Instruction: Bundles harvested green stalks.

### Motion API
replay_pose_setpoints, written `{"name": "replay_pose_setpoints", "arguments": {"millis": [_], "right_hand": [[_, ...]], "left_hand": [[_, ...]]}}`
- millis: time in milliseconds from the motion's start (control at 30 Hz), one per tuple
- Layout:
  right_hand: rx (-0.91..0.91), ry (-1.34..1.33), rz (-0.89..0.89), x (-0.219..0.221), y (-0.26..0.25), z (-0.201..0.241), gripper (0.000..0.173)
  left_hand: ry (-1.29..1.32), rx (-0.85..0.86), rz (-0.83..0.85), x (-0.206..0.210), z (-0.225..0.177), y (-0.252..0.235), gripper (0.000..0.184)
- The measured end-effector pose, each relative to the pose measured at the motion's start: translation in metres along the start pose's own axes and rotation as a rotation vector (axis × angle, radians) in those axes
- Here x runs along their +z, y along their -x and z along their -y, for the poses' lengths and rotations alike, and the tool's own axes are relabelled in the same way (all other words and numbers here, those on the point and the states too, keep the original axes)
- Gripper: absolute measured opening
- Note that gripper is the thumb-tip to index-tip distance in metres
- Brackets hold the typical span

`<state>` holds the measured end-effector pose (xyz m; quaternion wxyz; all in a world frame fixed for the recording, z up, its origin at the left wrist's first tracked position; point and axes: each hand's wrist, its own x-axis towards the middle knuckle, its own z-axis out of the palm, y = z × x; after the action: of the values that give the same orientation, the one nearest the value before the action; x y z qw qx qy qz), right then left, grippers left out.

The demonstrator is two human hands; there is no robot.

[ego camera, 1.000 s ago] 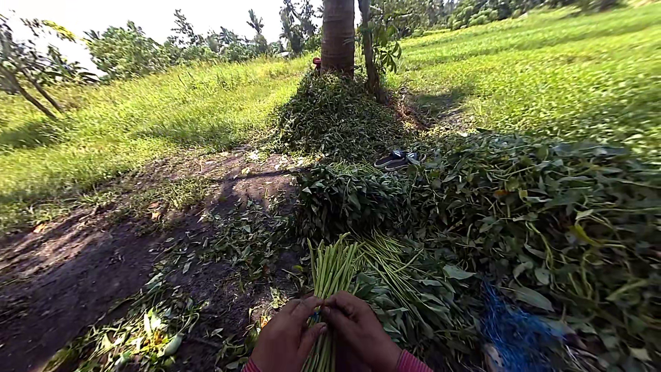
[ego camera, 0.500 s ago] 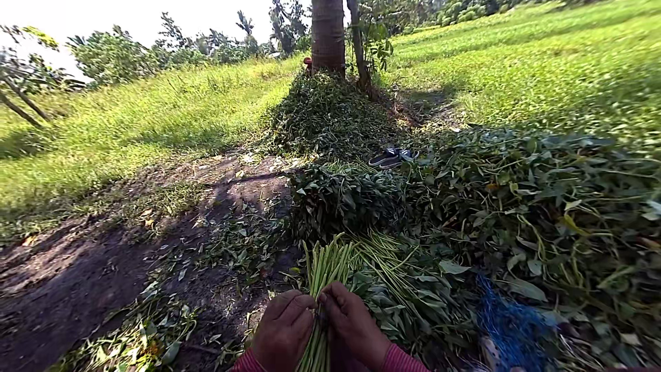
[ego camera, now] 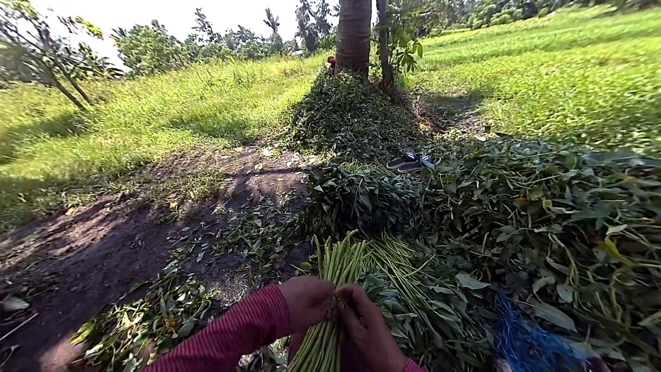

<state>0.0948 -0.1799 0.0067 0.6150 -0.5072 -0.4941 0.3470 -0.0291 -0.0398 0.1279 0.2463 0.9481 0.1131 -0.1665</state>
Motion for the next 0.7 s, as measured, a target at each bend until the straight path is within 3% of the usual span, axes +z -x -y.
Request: {"name": "replay_pose_setpoints", "arguments": {"millis": [100,300,567,700], "right_hand": [[-0.220,0.121,-0.019,0.004,0.006,-0.012,0.022],[-0.468,0.295,-0.026,0.006,0.001,-0.012,0.020],[-0.548,0.413,0.040,0.004,-0.005,-0.007,0.021],[-0.487,0.319,0.016,0.004,-0.006,-0.012,0.015]], "left_hand": [[0.186,-0.110,0.198,-0.025,0.002,-0.009,0.016],[0.269,-0.129,0.279,-0.032,0.011,-0.018,0.009],[0.319,-0.147,0.251,-0.029,0.016,-0.017,0.007],[0.304,-0.128,0.147,-0.018,0.018,-0.006,0.012]]}}
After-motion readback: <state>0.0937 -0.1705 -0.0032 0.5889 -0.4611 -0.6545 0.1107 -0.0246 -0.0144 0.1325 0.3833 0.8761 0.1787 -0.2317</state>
